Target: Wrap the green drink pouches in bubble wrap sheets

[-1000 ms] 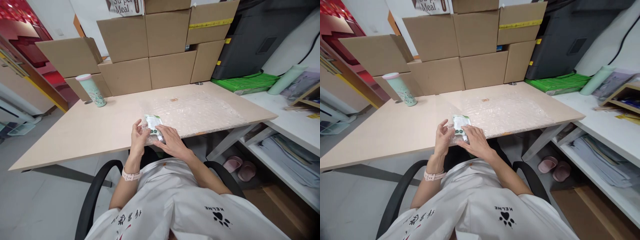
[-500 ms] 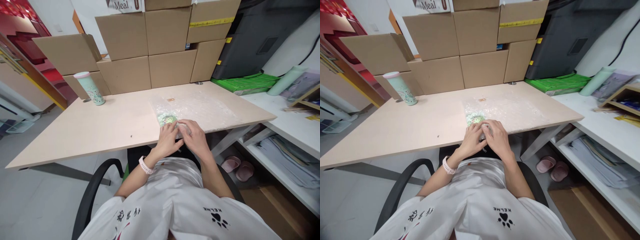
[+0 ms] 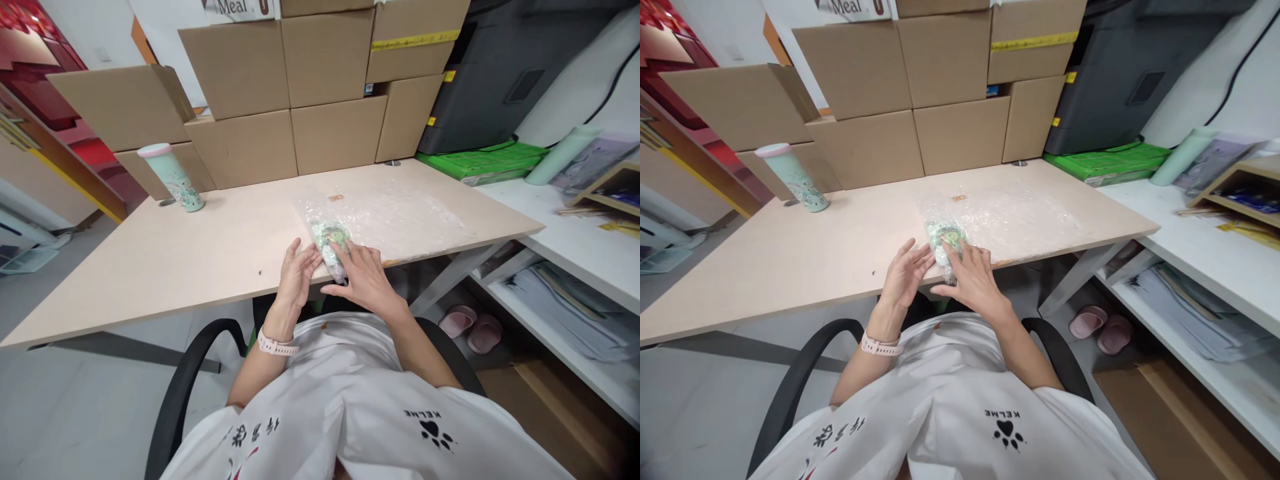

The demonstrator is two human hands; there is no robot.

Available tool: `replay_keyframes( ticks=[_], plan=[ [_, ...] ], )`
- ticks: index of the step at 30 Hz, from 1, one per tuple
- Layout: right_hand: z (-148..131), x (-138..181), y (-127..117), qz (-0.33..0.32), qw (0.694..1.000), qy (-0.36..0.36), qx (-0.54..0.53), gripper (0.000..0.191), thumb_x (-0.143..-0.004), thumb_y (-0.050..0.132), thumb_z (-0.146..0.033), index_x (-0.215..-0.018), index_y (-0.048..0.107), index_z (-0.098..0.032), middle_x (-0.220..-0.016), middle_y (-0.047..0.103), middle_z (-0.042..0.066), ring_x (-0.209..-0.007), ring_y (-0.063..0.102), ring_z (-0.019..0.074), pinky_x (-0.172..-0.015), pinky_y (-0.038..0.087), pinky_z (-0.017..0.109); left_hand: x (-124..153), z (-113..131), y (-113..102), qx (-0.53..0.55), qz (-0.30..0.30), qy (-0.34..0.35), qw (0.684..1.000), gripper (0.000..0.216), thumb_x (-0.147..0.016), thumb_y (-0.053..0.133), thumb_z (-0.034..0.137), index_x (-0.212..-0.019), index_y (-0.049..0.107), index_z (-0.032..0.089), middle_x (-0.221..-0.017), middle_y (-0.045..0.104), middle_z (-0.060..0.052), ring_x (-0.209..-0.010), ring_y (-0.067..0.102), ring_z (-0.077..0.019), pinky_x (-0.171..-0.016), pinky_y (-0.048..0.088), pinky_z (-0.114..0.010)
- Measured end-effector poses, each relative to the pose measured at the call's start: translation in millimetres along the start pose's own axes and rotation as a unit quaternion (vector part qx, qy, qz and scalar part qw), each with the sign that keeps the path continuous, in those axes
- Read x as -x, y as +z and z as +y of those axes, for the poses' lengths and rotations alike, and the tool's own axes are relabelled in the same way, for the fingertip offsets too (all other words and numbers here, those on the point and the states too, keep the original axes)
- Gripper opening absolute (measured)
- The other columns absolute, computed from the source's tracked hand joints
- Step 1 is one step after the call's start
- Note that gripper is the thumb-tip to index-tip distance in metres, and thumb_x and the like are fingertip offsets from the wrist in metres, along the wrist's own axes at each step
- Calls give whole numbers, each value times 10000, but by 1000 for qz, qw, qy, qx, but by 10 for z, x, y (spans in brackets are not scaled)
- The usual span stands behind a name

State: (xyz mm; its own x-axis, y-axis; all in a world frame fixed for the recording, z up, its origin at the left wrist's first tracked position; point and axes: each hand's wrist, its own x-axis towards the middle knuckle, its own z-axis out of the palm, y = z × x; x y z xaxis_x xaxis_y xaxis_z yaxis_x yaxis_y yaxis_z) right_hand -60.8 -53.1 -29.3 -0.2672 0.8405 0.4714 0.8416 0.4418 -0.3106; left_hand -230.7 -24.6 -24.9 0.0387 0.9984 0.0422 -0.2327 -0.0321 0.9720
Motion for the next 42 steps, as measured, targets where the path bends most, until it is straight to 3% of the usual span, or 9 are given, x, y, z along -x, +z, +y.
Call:
replay_keyframes(
  ticks=[6,11,15,20,24,26,31,35,42],
  plan=[
    [59,-50,-125,-9,997,3,-72,624,-967,446,-558,-1542,309,-359,-1461,526,45,-1277,549,322,-1019,467,522,184,123,226,-13,-35,69,997,564,-937,517,368,-1466,329,308,-1388,603,-95,-1276,608,-285,-1095,468,-575],
    [342,-82,-196,39,975,137,-170,492,-993,361,-543,-1415,495,-331,-1125,714,46,-953,695,268,-817,549,446,235,156,508,-131,-122,184,966,547,-880,611,380,-1401,448,337,-1463,547,-49,-1381,507,-279,-1138,423,-536],
    [705,-188,-68,100,957,171,-214,531,-994,286,-564,-1405,502,-307,-1116,712,58,-1026,674,284,-853,530,483,174,5,691,-378,-158,282,867,507,-932,512,435,-1421,459,313,-1526,480,-11,-1482,369,-245,-1215,325,-488],
    [890,-417,-37,92,950,227,-194,587,-939,377,-547,-1439,447,-248,-1198,670,103,-1140,619,357,-958,450,575,96,-232,768,-625,-162,266,716,583,-998,338,447,-1527,288,206,-1632,312,-23,-1539,234,-205,-1234,278,-480],
    [786,-462,-97,98,950,280,-98,634,-888,492,-473,-1460,416,-210,-1218,626,183,-1094,600,429,-936,414,622,47,-294,772,-680,-166,276,658,598,-993,375,432,-1539,270,211,-1602,373,-39,-1531,261,-208,-1227,277,-512],
    [740,-429,-108,120,957,261,-47,553,-892,485,-443,-1399,488,-222,-1267,585,195,-1098,577,431,-924,413,620,28,-298,778,-691,-174,280,644,579,-988,399,409,-1522,313,203,-1593,389,-47,-1527,273,-215,-1222,283,-531],
    [796,-318,-112,126,977,170,21,319,-929,439,-405,-1035,681,-225,-1213,587,174,-1157,521,386,-965,422,557,17,-292,775,-669,-178,293,659,523,-980,433,351,-1473,397,179,-1578,415,-62,-1503,325,-241,-1209,323,-551],
    [803,-234,-139,92,986,140,-24,339,-954,434,-416,-1031,683,-199,-1234,567,175,-1131,575,326,-975,459,495,72,-257,648,-625,-178,313,692,491,-973,461,350,-1446,436,222,-1522,494,-52,-1466,396,-245,-1191,380,-518],
    [223,-104,-213,5,997,51,-49,504,-979,419,-574,-1138,663,-163,-1244,555,179,-1077,635,290,-959,509,437,399,-158,-32,-519,-141,354,766,453,-982,502,336,-1427,443,281,-1444,568,-30,-1427,456,-215,-1183,435,-464]
  ],
)
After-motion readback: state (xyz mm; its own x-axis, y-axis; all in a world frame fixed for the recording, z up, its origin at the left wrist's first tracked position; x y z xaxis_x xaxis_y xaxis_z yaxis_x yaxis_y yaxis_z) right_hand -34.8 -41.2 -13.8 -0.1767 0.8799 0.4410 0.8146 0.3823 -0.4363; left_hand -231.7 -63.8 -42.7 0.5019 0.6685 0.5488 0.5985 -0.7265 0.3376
